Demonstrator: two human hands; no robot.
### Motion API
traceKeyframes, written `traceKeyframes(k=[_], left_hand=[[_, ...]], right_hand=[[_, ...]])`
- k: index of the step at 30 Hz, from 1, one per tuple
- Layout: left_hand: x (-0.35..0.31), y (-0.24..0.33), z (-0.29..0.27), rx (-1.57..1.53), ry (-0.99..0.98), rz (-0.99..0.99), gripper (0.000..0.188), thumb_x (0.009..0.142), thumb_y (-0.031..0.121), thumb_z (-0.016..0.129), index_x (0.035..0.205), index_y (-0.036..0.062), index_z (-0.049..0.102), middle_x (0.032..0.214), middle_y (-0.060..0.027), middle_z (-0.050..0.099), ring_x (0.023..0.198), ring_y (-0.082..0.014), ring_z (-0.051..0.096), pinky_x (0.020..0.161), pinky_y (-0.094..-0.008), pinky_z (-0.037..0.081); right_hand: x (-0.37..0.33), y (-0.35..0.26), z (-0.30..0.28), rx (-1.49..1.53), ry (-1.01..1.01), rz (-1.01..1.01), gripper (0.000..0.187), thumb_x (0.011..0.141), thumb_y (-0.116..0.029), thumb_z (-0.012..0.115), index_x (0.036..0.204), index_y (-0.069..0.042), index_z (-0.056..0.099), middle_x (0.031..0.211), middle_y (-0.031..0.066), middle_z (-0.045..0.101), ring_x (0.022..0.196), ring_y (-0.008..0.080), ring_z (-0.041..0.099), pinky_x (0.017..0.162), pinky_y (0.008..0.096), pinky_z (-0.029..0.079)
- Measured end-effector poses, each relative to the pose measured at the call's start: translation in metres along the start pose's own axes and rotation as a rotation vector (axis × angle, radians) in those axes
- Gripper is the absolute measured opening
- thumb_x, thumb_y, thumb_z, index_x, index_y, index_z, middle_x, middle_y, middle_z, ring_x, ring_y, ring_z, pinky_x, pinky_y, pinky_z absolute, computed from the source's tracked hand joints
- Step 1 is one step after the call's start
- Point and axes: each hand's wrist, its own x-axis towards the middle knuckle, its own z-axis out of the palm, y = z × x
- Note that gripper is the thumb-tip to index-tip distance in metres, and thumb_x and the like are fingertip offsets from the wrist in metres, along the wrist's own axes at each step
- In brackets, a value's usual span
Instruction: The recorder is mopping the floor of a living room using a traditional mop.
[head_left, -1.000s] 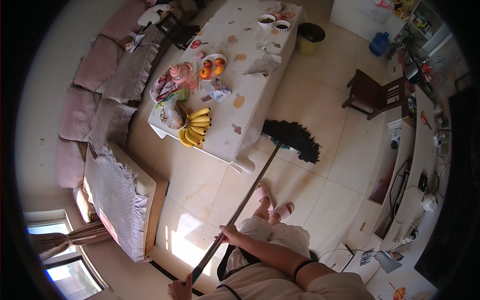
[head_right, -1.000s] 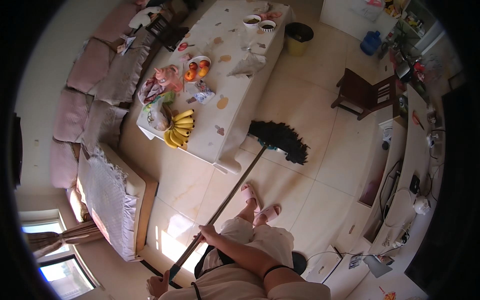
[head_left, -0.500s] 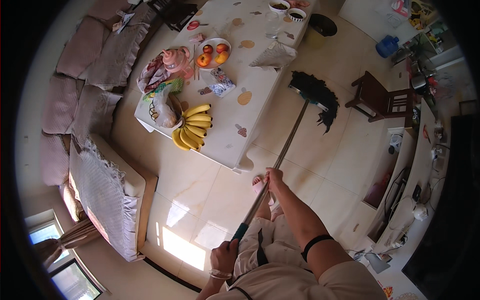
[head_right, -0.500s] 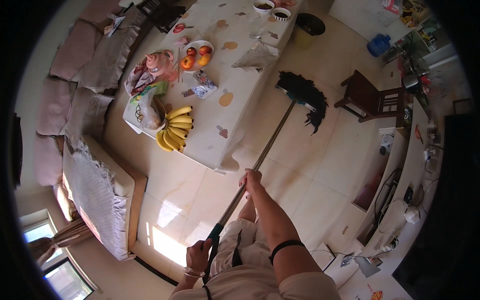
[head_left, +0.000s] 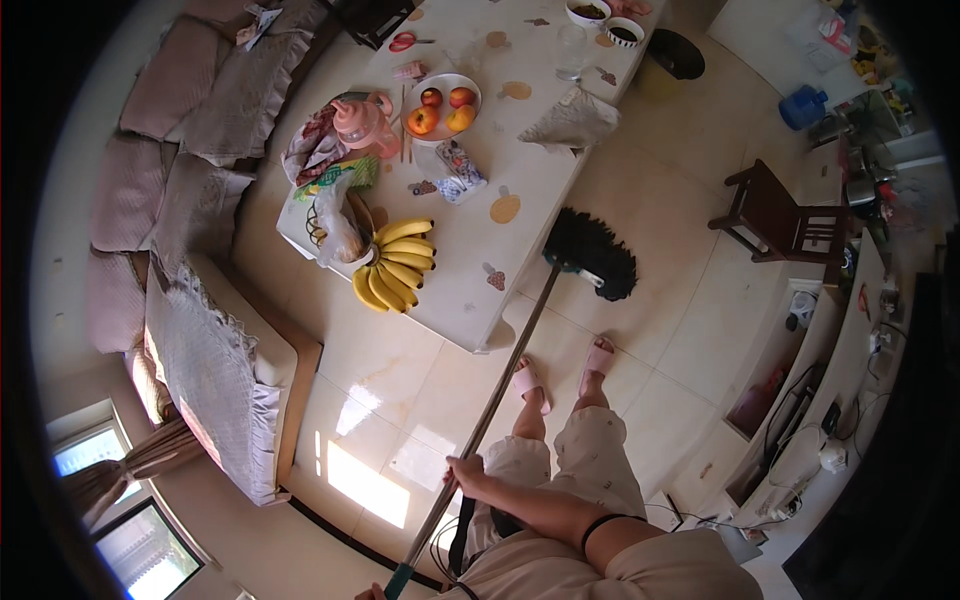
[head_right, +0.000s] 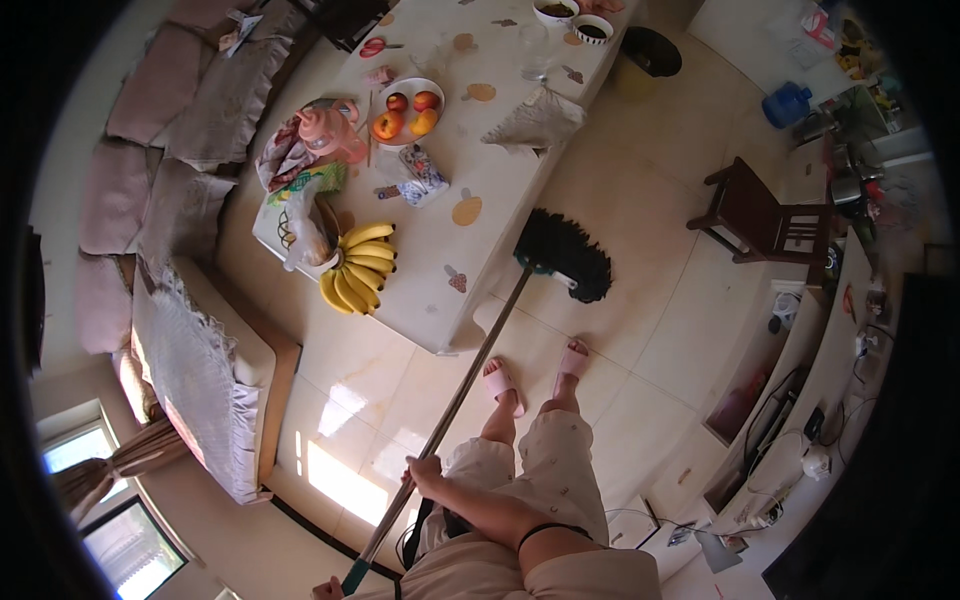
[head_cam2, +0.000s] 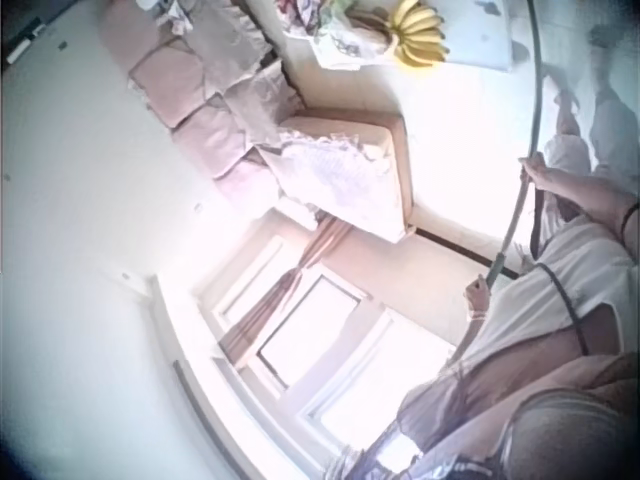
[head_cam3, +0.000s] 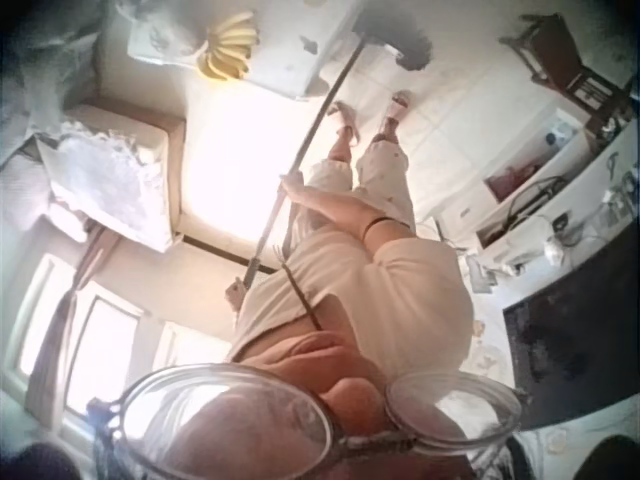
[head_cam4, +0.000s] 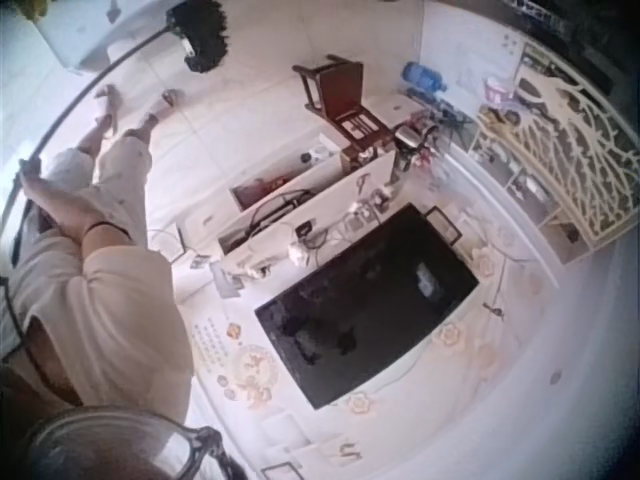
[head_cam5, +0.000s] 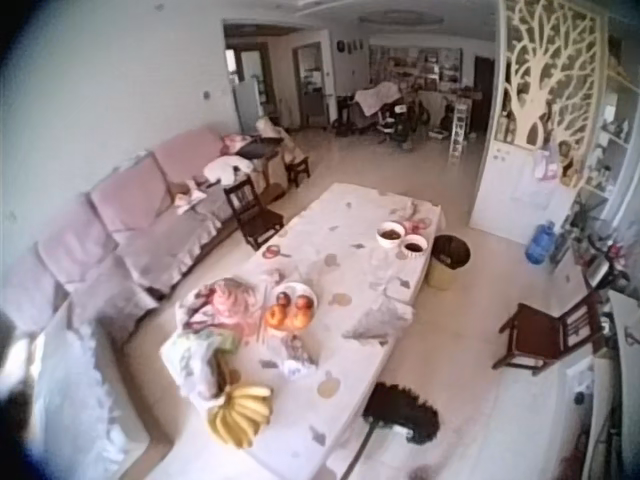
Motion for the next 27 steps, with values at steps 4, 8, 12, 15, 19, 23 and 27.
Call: traceKeyframes(k=[4, 8, 12, 15, 19, 23, 27], left_hand=[[0.02, 0.034, 0.073, -0.009, -0.005, 0.121, 0.05, 0.085, 0.031, 0.046, 0.051, -0.0041, 0.052, 0.039, -0.0094, 0.047, 0.032, -0.0145, 0.047, 0.034, -0.0315, 0.034], [0.004, 0.153, 0.126, -0.14, -0.119, 0.291, 0.046, 0.085, 0.026, 0.048, 0.052, -0.0048, 0.056, 0.04, -0.0117, 0.05, 0.034, -0.0182, 0.05, 0.038, -0.0326, 0.037], [-0.03, 0.243, 0.134, -0.226, -0.061, 0.375, 0.045, 0.085, 0.028, 0.048, 0.055, -0.0047, 0.057, 0.04, -0.0111, 0.048, 0.035, -0.0153, 0.048, 0.038, -0.0306, 0.035], [-0.027, 0.21, 0.113, -0.277, -0.004, 0.304, 0.048, 0.087, 0.031, 0.047, 0.052, -0.0015, 0.055, 0.039, -0.0046, 0.046, 0.034, -0.0102, 0.043, 0.035, -0.0262, 0.031], [-0.074, 0.15, 0.022, -0.144, 0.247, 0.136, 0.052, 0.085, 0.037, 0.044, 0.05, -0.0004, 0.053, 0.042, -0.0113, 0.047, 0.037, -0.0219, 0.042, 0.041, -0.0372, 0.033], [-0.102, 0.155, -0.028, 0.02, 0.352, 0.19, 0.054, 0.086, 0.037, 0.045, 0.048, -0.0003, 0.052, 0.042, -0.0127, 0.048, 0.035, -0.021, 0.044, 0.038, -0.0362, 0.034], [-0.066, 0.175, -0.042, 0.482, 0.792, 0.499, 0.053, 0.084, 0.036, 0.05, 0.045, 0.0005, 0.048, 0.039, -0.011, 0.044, 0.035, -0.0234, 0.042, 0.037, -0.0363, 0.035]], right_hand=[[0.008, -0.115, -0.034, -0.057, 0.074, -0.244, 0.017, 0.072, -0.003, 0.056, 0.06, 0.0, 0.044, 0.049, 0.0075, 0.044, 0.039, 0.0184, 0.048, 0.036, 0.0324, 0.045], [0.019, -0.252, -0.084, -0.042, 0.085, -0.386, 0.019, 0.071, -0.004, 0.055, 0.056, -0.004, 0.042, 0.048, 0.0059, 0.045, 0.036, 0.0167, 0.046, 0.032, 0.0288, 0.038], [0.017, -0.325, -0.103, -0.05, 0.2, -0.391, 0.016, 0.07, -0.003, 0.054, 0.058, -0.002, 0.044, 0.05, 0.0106, 0.049, 0.037, 0.019, 0.049, 0.031, 0.031, 0.039], [0.01, -0.3, -0.094, -0.146, 0.342, -0.464, 0.023, 0.073, -0.008, 0.05, 0.085, 0.008, 0.037, 0.056, 0.018, 0.052, 0.041, 0.0242, 0.055, 0.035, 0.0323, 0.046], [-0.084, -0.216, -0.045, -0.034, 0.103, -0.154, 0.033, 0.078, -0.003, 0.047, 0.099, -0.005, 0.021, 0.065, 0.0146, 0.05, 0.045, 0.0215, 0.054, 0.036, 0.0313, 0.047], [-0.088, -0.185, -0.021, -0.066, -0.187, 0.265, 0.012, 0.078, 0.0, 0.052, 0.083, 0.003, 0.042, 0.072, 0.0138, 0.054, 0.061, 0.0234, 0.06, 0.047, 0.0317, 0.054], [-0.093, -0.224, -0.019, 0.022, -0.446, 0.312, 0.01, 0.078, -0.002, 0.056, 0.08, 0.001, 0.047, 0.074, 0.0128, 0.054, 0.068, 0.0222, 0.06, 0.053, 0.0306, 0.053]])
